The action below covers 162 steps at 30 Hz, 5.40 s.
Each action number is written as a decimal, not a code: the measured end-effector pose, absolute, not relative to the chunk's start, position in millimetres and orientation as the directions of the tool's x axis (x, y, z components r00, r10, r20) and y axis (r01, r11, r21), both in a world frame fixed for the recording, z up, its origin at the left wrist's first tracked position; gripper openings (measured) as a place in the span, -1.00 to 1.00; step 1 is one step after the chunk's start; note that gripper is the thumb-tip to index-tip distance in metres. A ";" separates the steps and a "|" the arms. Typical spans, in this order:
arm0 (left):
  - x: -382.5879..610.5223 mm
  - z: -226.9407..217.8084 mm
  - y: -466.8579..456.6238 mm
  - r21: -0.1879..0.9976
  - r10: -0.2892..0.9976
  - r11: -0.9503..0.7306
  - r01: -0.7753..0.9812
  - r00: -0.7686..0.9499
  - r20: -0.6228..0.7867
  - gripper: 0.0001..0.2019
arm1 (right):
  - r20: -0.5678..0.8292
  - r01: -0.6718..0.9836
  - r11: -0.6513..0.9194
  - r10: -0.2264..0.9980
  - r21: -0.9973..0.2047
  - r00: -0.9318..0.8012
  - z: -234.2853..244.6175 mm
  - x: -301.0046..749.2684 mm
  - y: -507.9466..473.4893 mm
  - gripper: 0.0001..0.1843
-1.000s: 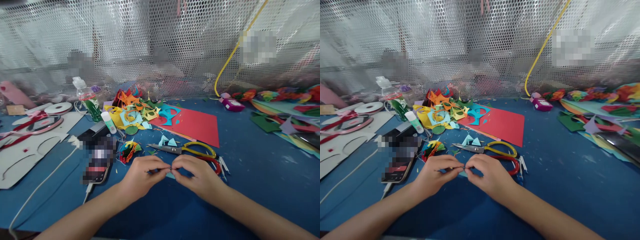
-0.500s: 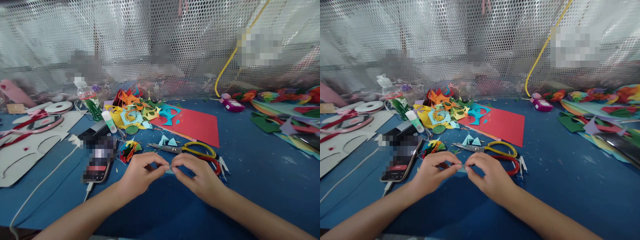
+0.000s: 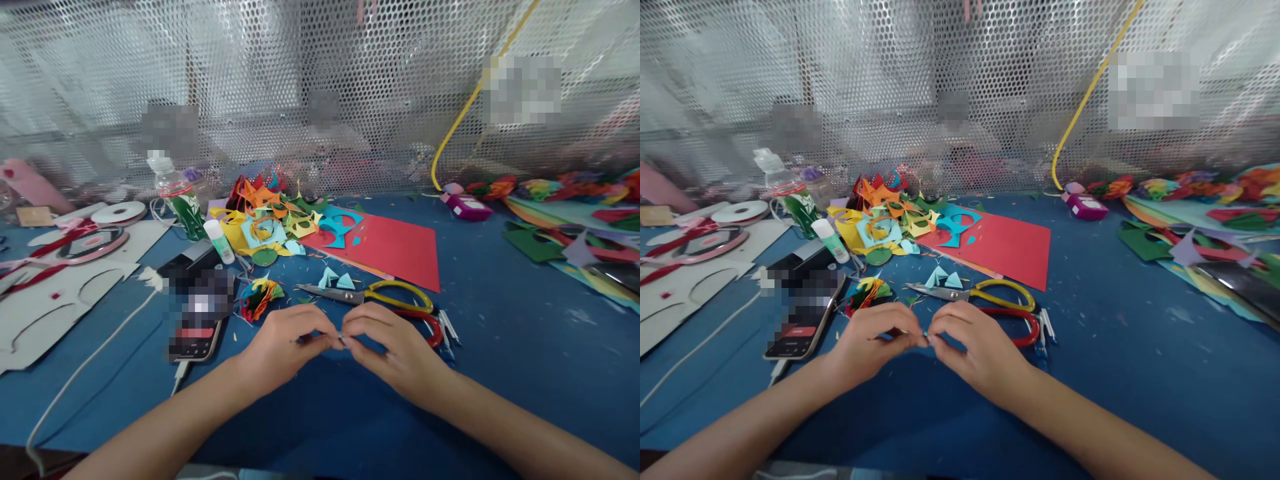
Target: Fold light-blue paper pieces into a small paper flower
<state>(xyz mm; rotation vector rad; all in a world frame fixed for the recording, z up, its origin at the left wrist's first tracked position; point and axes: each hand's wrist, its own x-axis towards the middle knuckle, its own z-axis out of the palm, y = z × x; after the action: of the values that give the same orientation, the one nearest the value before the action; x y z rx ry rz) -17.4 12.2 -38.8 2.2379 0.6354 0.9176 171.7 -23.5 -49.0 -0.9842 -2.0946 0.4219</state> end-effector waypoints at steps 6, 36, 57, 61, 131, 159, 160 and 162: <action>-15.3 -36.6 14.6 0.791 0.722 -0.557 0.255 0.620 0.308 -0.92 | 0.380 0.497 0.510 0.859 -0.702 -0.344 -50.2 173.9 -21.6 -0.88; -11.3 -45.5 7.6 0.866 0.822 -0.374 0.332 0.552 0.143 -0.89 | 0.501 0.564 0.651 0.756 -0.508 -0.421 -57.3 170.0 -22.6 -0.89; -13.8 -57.4 7.8 0.773 0.722 -0.581 0.254 0.599 0.346 -0.87 | 0.601 0.554 0.720 0.676 -0.418 -0.426 -61.0 163.8 -26.6 -0.90; -14.5 -57.2 6.0 0.764 0.740 -0.572 0.298 0.590 0.324 -0.89 | 0.494 0.561 0.589 0.804 -0.582 -0.331 -64.1 165.1 -29.5 -0.89; -17.2 -35.5 8.0 0.936 0.798 -0.339 0.097 0.556 0.231 -0.85 | 0.657 0.354 0.719 0.693 -0.598 -0.295 -47.9 174.4 -25.0 -0.89; -14.1 -35.8 -1.6 0.837 0.728 -0.544 0.062 0.530 0.434 -0.90 | 0.646 0.235 0.672 0.741 -0.703 -0.186 -46.5 171.3 -24.2 -0.86; -13.6 -35.5 -1.5 0.835 0.730 -0.547 0.065 0.526 0.437 -0.90 | 0.656 0.243 0.681 0.731 -0.691 -0.187 -46.3 171.1 -24.3 -0.86; -12.8 -35.2 -1.4 0.831 0.733 -0.551 0.072 0.518 0.441 -0.91 | 0.675 0.266 0.696 0.716 -0.667 -0.180 -46.1 170.6 -24.8 -0.84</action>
<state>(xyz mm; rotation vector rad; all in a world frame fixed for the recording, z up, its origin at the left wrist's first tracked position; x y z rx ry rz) -12.8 -1.4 -35.2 1.9657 0.6567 1.0556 170.6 -24.8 -46.1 -0.7859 -1.7533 0.4865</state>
